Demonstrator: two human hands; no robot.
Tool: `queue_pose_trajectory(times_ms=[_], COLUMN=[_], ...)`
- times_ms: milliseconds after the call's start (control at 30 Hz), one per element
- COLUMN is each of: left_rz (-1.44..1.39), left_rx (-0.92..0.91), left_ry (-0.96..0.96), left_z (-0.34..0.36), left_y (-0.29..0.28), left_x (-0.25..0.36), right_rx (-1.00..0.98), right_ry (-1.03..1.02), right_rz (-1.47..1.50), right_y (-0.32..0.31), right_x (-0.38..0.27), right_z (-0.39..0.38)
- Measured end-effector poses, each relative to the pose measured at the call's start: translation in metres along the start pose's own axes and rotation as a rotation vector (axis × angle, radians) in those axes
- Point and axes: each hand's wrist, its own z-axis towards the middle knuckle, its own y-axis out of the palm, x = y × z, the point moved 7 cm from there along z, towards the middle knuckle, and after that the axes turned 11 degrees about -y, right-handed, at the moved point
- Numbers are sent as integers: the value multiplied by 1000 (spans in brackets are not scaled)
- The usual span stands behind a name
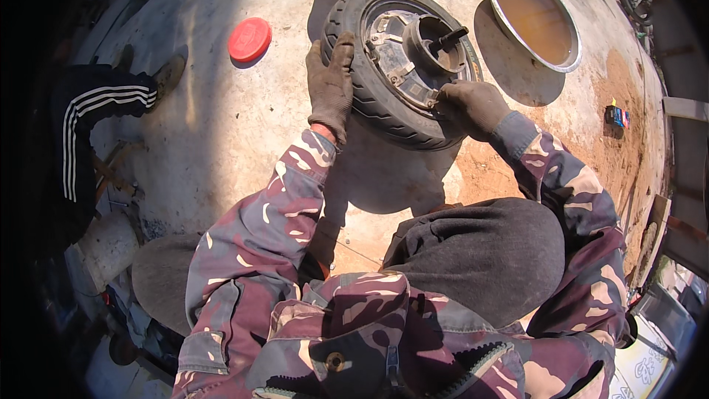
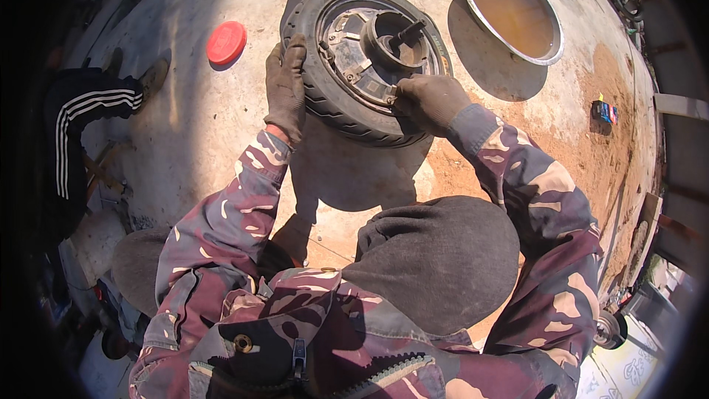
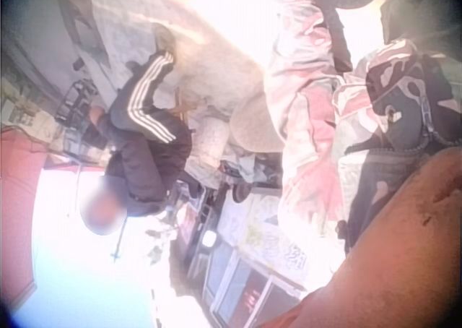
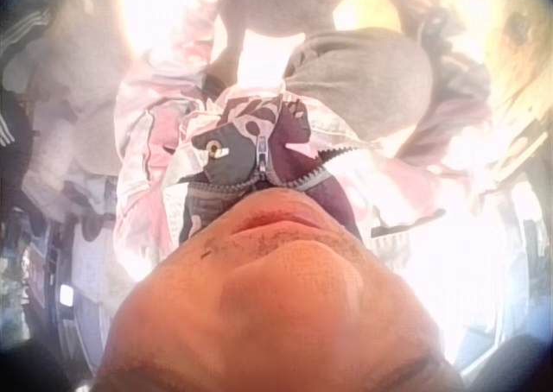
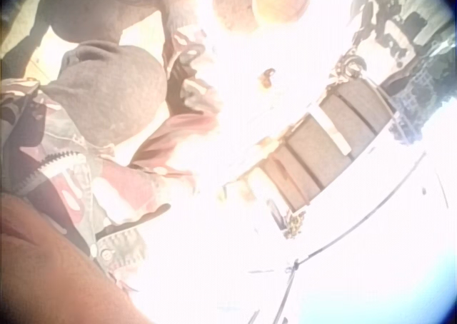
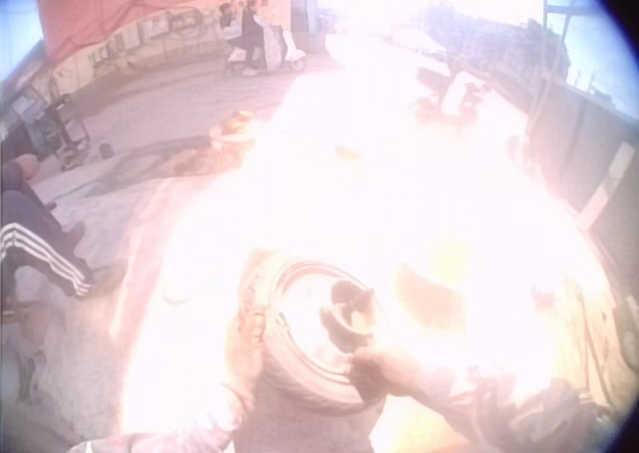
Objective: The person is repairing a motorcycle tire. They are using a tool to remove the tire from the rim and then using a different tool to remove the inner tube from the tire.
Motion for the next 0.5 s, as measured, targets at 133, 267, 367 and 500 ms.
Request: queue_pose_trajectory(times_ms=[133,267,367,500], left_rz=[44,58,48,25], left_rx=[25,27,26,13], left_ry=[44,31,22,19], left_z=[-2,-2,-2,-2], left_y=[-2,-1,0,-1], left_x=[4,5,4,4], right_rx=[27,50,59,40], right_ry=[-13,-143,-169,-223], right_rz=[-39,-229,-270,-372], right_y=[-3,-6,-7,-6], right_x=[-3,-14,-16,-17], right_z=[1,4,2,0])
